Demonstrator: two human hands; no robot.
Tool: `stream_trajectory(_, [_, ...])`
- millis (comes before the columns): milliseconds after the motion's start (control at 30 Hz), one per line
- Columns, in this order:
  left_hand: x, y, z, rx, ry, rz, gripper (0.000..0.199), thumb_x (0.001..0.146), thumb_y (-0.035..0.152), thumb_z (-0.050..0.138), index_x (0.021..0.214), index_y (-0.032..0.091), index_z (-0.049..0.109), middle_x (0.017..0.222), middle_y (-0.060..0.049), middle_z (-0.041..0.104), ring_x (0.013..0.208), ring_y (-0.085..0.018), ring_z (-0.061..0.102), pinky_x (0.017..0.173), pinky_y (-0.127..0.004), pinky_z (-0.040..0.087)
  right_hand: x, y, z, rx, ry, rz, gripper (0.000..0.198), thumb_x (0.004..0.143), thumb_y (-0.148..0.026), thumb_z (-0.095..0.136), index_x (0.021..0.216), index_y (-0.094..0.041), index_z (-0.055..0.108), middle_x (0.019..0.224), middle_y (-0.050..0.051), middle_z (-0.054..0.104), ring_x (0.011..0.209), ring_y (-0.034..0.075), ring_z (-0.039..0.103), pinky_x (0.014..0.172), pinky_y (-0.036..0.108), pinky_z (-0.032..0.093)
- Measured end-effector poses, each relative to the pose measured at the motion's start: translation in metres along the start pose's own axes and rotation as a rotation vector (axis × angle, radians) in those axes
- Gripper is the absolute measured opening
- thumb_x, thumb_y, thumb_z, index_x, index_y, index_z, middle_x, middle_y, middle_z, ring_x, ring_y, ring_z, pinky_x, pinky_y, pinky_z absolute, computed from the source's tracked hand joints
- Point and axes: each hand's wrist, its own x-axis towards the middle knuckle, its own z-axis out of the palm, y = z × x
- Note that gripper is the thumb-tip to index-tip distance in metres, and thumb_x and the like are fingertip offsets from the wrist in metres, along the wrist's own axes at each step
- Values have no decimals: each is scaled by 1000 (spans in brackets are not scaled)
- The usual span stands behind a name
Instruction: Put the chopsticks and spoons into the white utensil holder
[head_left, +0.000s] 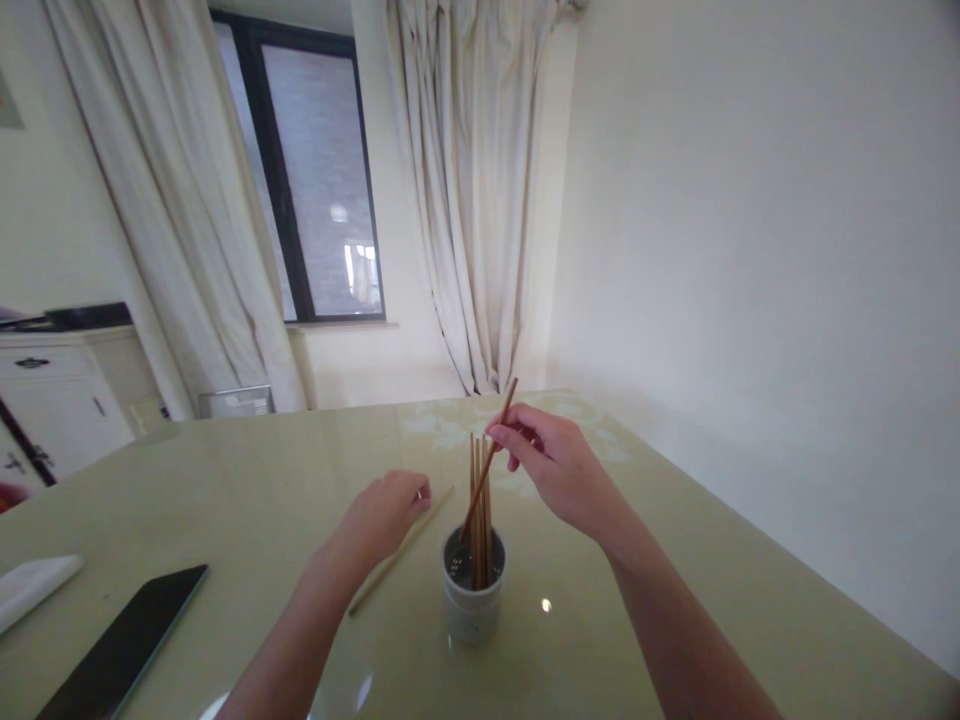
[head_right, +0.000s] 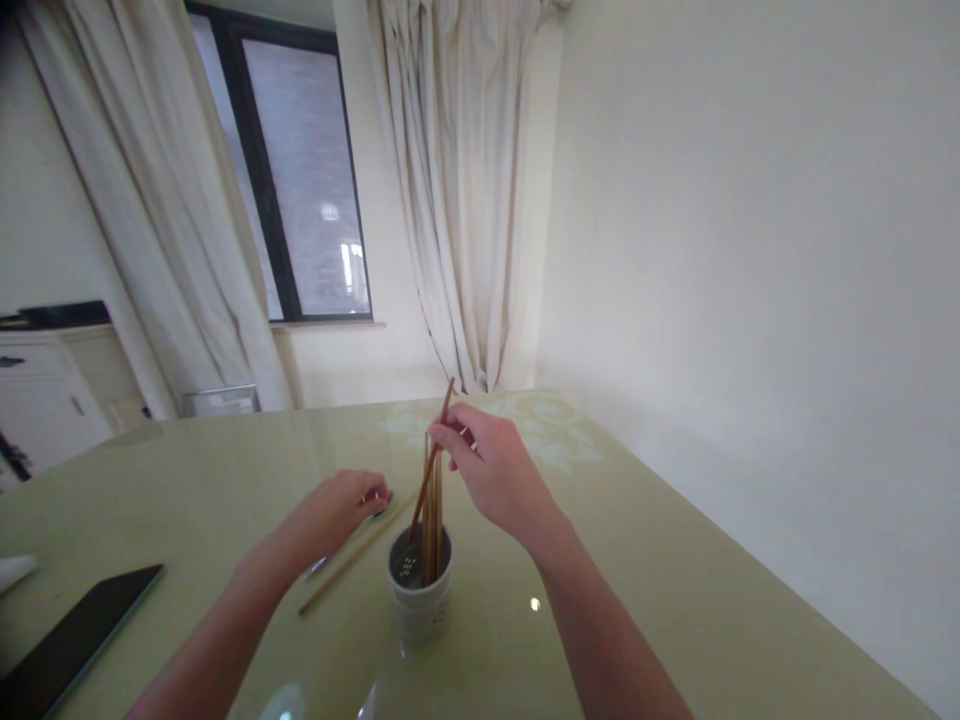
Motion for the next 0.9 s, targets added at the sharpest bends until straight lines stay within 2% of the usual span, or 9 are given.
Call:
stream_trajectory(100, [5, -10, 23, 159, -123, -105, 19, 96, 20, 55, 97, 21, 74, 110, -13, 79, 103, -28, 74, 84, -34, 50, 1, 5, 10, -157, -115, 35, 16, 102, -25, 62, 89, -19, 71, 78, 0, 72, 67, 14, 65, 67, 24, 45])
stream_trajectory(200, [6, -14, 36, 204, -154, -147, 20, 94, 16, 54, 103, 18, 72, 112, -18, 77, 106, -32, 75, 83, -36, 52, 2, 9, 23, -251, -206, 90, 13, 99, -21, 67, 87, -18, 71, 76, 0, 73, 66, 13, 65, 66, 23, 43])
stream_trajectory(333, [7, -19, 45, 225, -167, -178, 22, 95, 16, 54, 110, 19, 69, 117, -20, 76, 112, -34, 74, 88, -40, 53, 4, 14, 39, -421, -302, 134, 30, 105, -24, 58, 79, -17, 73, 77, 3, 76, 69, 14, 68, 70, 24, 43])
stream_trajectory(433, [9, -19, 51, 210, -174, -174, 21, 93, 17, 54, 109, 19, 68, 117, -20, 76, 111, -34, 74, 87, -40, 53, 4, 17, 48, -574, -317, 174, 40, 109, -32, 53, 78, -18, 74, 80, 6, 78, 75, 17, 71, 74, 26, 44])
stream_trajectory(567, [11, -16, 55, 172, -180, -158, 19, 90, 12, 54, 100, 19, 68, 112, -17, 78, 105, -31, 75, 81, -35, 50, 2, 17, 49, -741, -260, 212, 38, 106, -45, 57, 83, -20, 76, 86, 8, 80, 80, 22, 73, 68, 28, 40])
stream_trajectory(667, [10, -20, 44, 133, -191, -138, 13, 86, 12, 57, 88, 19, 67, 101, -14, 79, 95, -28, 75, 74, -31, 46, 1, 12, 41, -772, -190, 202, 36, 103, -48, 62, 84, -21, 77, 85, 8, 80, 78, 22, 71, 64, 29, 35])
stream_trajectory(733, [6, -25, 26, 71, -165, -101, 9, 87, 17, 58, 82, 19, 66, 92, -10, 79, 87, -25, 73, 71, -30, 44, 1, 8, 35, -710, -130, 182, 36, 102, -46, 64, 80, -21, 75, 78, 6, 78, 72, 20, 68, 62, 29, 33])
stream_trajectory(833, [-5, -24, -10, -266, -11, 33, 19, 95, 34, 56, 86, 20, 64, 85, -5, 75, 79, -21, 68, 67, -28, 44, 2, 3, 29, -498, -33, 124, 40, 104, -44, 62, 75, -19, 72, 69, 2, 72, 64, 16, 63, 62, 28, 35])
stream_trajectory(900, [-15, -14, -29, -578, 87, 169, 26, 98, 44, 56, 91, 20, 63, 84, -2, 72, 77, -18, 66, 67, -27, 47, 2, 1, 29, -273, 4, 77, 33, 105, -42, 59, 87, -19, 74, 71, 0, 72, 63, 14, 63, 64, 26, 40])
